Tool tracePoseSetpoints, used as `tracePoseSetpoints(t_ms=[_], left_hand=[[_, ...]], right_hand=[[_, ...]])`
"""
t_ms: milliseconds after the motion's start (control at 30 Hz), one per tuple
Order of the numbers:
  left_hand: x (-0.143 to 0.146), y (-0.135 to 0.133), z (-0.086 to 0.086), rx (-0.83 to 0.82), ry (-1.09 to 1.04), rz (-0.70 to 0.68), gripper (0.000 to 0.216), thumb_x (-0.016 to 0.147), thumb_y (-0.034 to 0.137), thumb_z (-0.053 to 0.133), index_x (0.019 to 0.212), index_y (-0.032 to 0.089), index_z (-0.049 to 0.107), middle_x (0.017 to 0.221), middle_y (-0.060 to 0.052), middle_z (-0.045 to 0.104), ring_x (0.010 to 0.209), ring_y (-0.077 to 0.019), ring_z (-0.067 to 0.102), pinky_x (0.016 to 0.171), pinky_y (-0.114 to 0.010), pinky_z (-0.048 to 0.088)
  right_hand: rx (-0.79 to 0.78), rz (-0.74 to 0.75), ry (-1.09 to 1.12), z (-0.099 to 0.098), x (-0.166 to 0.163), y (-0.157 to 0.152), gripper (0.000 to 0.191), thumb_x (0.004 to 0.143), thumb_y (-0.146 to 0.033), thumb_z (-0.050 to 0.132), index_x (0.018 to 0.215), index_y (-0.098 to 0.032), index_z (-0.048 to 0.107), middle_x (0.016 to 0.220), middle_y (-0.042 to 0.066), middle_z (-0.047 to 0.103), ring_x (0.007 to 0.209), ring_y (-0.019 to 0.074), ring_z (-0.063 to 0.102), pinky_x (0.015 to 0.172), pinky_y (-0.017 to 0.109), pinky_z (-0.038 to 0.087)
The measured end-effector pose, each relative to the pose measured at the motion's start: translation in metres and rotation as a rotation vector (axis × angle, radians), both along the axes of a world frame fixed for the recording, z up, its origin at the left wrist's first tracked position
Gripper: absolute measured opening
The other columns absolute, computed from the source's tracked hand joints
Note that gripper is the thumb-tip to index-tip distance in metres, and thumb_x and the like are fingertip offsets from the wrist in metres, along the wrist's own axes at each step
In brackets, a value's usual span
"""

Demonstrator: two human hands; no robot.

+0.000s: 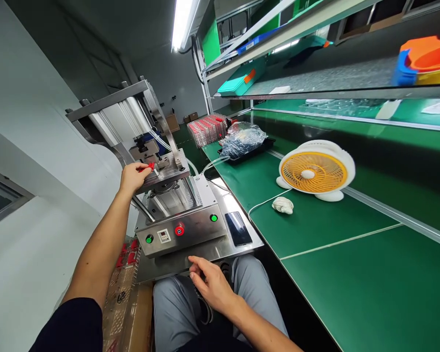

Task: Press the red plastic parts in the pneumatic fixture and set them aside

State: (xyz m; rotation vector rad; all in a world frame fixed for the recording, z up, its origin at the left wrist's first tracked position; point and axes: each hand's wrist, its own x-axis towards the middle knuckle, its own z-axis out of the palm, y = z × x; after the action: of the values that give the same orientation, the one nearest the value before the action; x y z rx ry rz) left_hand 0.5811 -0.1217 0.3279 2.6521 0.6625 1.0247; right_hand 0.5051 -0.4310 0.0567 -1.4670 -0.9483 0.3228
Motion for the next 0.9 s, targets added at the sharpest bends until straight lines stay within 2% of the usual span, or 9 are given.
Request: tracePoseSetpoints(t_ms=[67, 167, 267, 333, 433, 533, 633, 733, 900], left_hand=[[-0.001, -0.002, 0.004, -0.013, 0.033, 0.001, 0.025, 0.08, 0.033, 0.069, 0.097, 0.018, 0.08, 0.101, -0.008, 0.079, 0.094, -0.0253, 0.071, 0.092, -0.04, 0.054], [-0.018, -0.006, 0.002, 0.091, -0.077, -0.096, 0.03, 0.081, 0.035, 0.07, 0.104, 0.017, 0.077, 0.114, -0.011, 0.075, 0.11, -0.0269, 0.068, 0.101, -0.041, 0.052], [-0.061, -0.01, -0.024, 0.173, -0.338, -0.168, 0.034, 0.086, 0.036, 0.066, 0.114, 0.018, 0.073, 0.128, -0.013, 0.068, 0.123, -0.0248, 0.063, 0.101, -0.039, 0.054], [-0.096, -0.008, -0.063, 0.143, -0.487, -0.126, 0.032, 0.091, 0.036, 0.061, 0.115, 0.018, 0.071, 0.126, -0.013, 0.068, 0.12, -0.0227, 0.065, 0.094, -0.035, 0.057], [-0.142, 0.002, -0.146, -0.03, -0.544, 0.08, 0.034, 0.092, 0.038, 0.059, 0.118, 0.018, 0.068, 0.124, -0.014, 0.068, 0.115, -0.0231, 0.067, 0.092, -0.036, 0.059], [-0.169, 0.017, -0.229, -0.287, -0.392, 0.258, 0.06, 0.084, 0.046, 0.067, 0.135, 0.015, 0.059, 0.134, -0.021, 0.064, 0.123, -0.0308, 0.064, 0.099, -0.046, 0.057], [-0.178, 0.032, -0.282, -0.499, -0.214, 0.223, 0.07, 0.081, 0.049, 0.07, 0.14, 0.015, 0.054, 0.142, -0.023, 0.061, 0.129, -0.0334, 0.062, 0.106, -0.05, 0.054], [-0.174, 0.045, -0.298, -0.574, -0.212, 0.185, 0.063, 0.083, 0.049, 0.067, 0.134, 0.015, 0.056, 0.137, -0.021, 0.065, 0.125, -0.0315, 0.065, 0.107, -0.048, 0.053], [-0.164, 0.055, -0.298, -0.585, -0.251, 0.215, 0.046, 0.084, 0.05, 0.064, 0.118, 0.02, 0.061, 0.12, -0.016, 0.073, 0.115, -0.0307, 0.07, 0.106, -0.048, 0.054]], right_hand=[[0.009, 0.001, -0.002, 0.0, 0.0, 0.003, 0.039, 0.097, -0.036, 0.054, 0.131, -0.019, 0.066, 0.101, 0.008, 0.074, 0.089, 0.0224, 0.07, 0.069, 0.03, 0.057], [0.027, -0.025, -0.028, -0.005, 0.007, 0.005, 0.037, 0.097, -0.036, 0.054, 0.13, -0.02, 0.066, 0.101, 0.007, 0.074, 0.088, 0.022, 0.07, 0.075, 0.032, 0.058], [0.016, -0.148, -0.047, -0.016, 0.03, 0.005, 0.037, 0.097, -0.039, 0.054, 0.127, -0.021, 0.067, 0.101, 0.008, 0.073, 0.087, 0.023, 0.07, 0.07, 0.032, 0.058], [-0.012, -0.266, -0.042, -0.024, 0.054, 0.004, 0.039, 0.096, -0.043, 0.054, 0.124, -0.02, 0.067, 0.102, 0.009, 0.073, 0.087, 0.0245, 0.07, 0.064, 0.032, 0.057], [-0.048, -0.473, -0.104, -0.031, 0.097, 0.007, 0.043, 0.094, -0.05, 0.053, 0.12, -0.019, 0.068, 0.108, 0.013, 0.07, 0.093, 0.0282, 0.068, 0.072, 0.038, 0.059], [-0.069, -0.658, -0.217, -0.033, 0.137, 0.017, 0.052, 0.09, -0.055, 0.053, 0.123, -0.017, 0.066, 0.119, 0.018, 0.067, 0.113, 0.0347, 0.062, 0.098, 0.052, 0.052], [-0.131, -0.668, -0.173, -0.036, 0.162, 0.033, 0.067, 0.086, -0.06, 0.054, 0.133, -0.013, 0.06, 0.131, 0.021, 0.062, 0.119, 0.0355, 0.058, 0.106, 0.053, 0.046], [-0.196, -0.581, -0.086, -0.041, 0.172, 0.044, 0.074, 0.084, -0.06, 0.054, 0.141, -0.012, 0.055, 0.137, 0.02, 0.06, 0.118, 0.0326, 0.059, 0.106, 0.049, 0.045], [-0.194, -0.565, -0.052, -0.046, 0.173, 0.047, 0.076, 0.083, -0.062, 0.055, 0.14, -0.012, 0.056, 0.135, 0.019, 0.062, 0.117, 0.0326, 0.059, 0.104, 0.048, 0.045]])
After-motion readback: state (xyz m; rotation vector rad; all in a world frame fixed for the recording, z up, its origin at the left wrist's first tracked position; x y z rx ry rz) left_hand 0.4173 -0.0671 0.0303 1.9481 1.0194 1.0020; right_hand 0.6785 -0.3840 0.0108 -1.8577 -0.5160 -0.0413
